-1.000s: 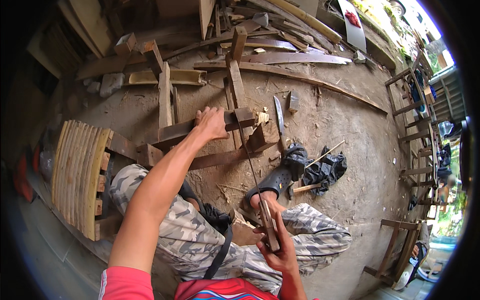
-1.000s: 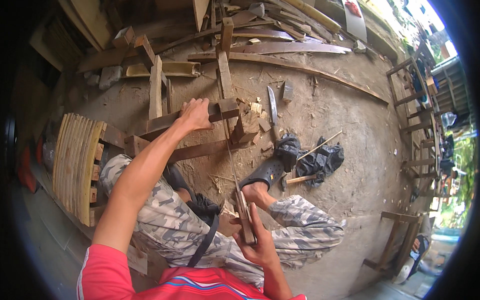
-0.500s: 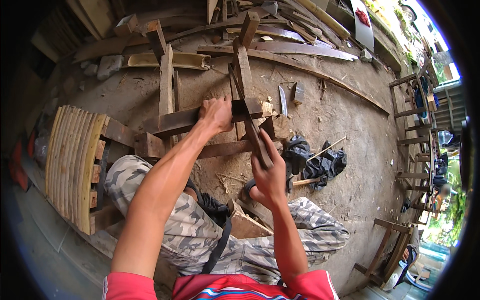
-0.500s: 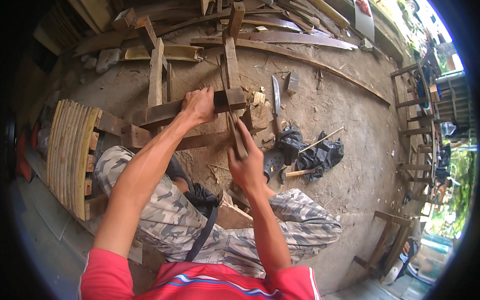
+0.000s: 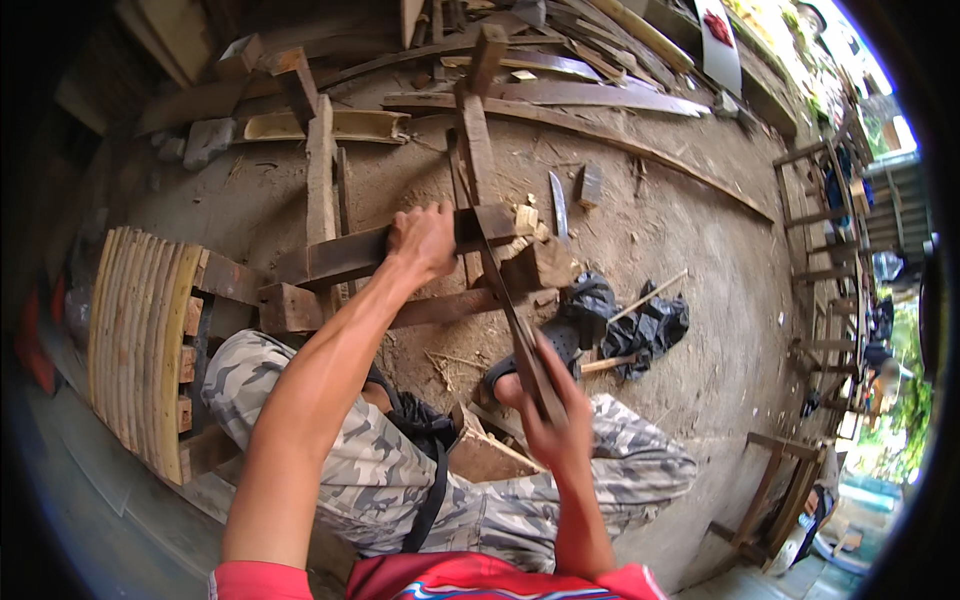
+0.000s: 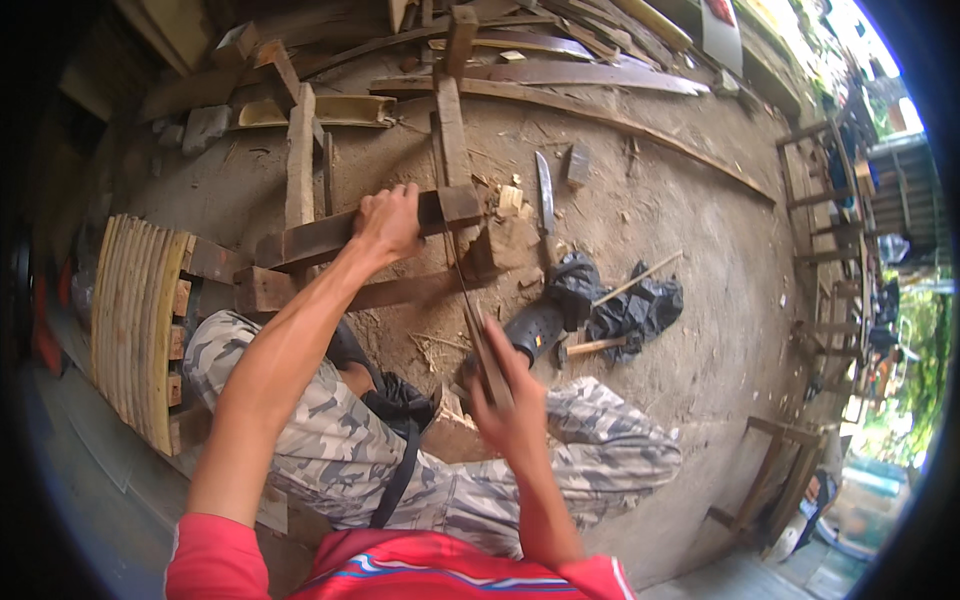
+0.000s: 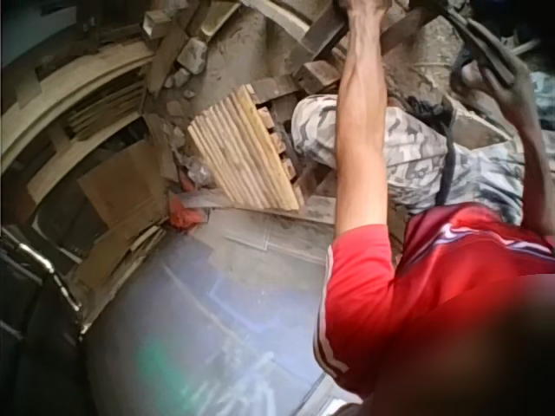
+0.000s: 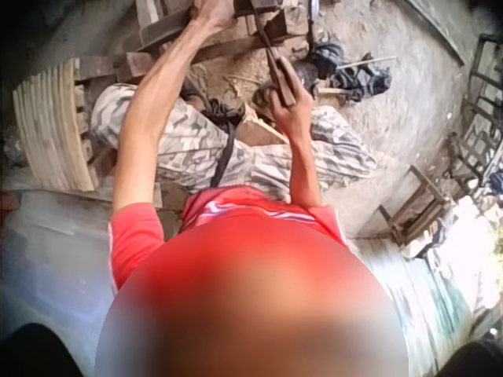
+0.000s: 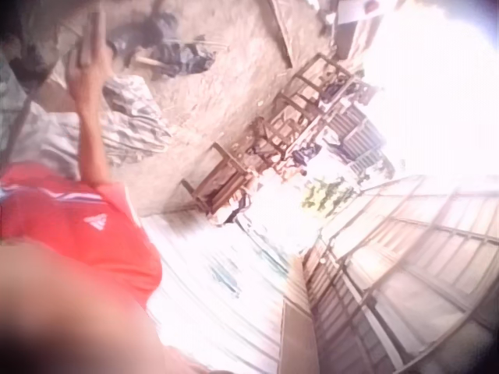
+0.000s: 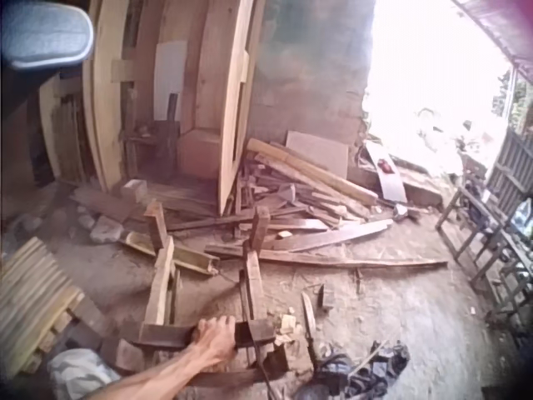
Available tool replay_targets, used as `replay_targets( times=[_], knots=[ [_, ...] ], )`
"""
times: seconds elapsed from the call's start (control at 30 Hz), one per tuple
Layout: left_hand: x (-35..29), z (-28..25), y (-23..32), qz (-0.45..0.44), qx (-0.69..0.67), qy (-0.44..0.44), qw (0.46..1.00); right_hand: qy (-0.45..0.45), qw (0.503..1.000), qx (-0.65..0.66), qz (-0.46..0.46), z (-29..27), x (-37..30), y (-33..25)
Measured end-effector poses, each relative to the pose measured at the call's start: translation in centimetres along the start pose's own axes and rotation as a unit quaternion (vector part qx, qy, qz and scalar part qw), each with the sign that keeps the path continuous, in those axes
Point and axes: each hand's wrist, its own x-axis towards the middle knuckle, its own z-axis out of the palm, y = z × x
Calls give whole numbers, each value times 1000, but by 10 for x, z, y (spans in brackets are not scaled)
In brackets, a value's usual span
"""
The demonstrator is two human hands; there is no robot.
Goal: The person sits on the floor and uses a chisel and hammer to carve and shape a small wooden block. They repeatedly strike the chisel to remove wood shavings and refine the block's edges.
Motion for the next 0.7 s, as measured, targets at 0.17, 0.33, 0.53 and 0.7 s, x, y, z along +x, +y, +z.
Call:
replay_targets(
  times=[0.17,0.33,0.53,0.7],
  knots=[
    [-3,-14,0,7,20,12,1000,35,999,37,-6,46,60,40],
    [0,-15,-1,-1,-5,-3,1000,14,1000,-17,-5,-6,-62,0],
    [-2,-14,-2,-10,19,9,1000,-1,995,7,101,-38,-105,-15],
    [-2,-25,0,-5,14,-18,1000,7,999,17,47,-18,-75,-5]
  ],
)
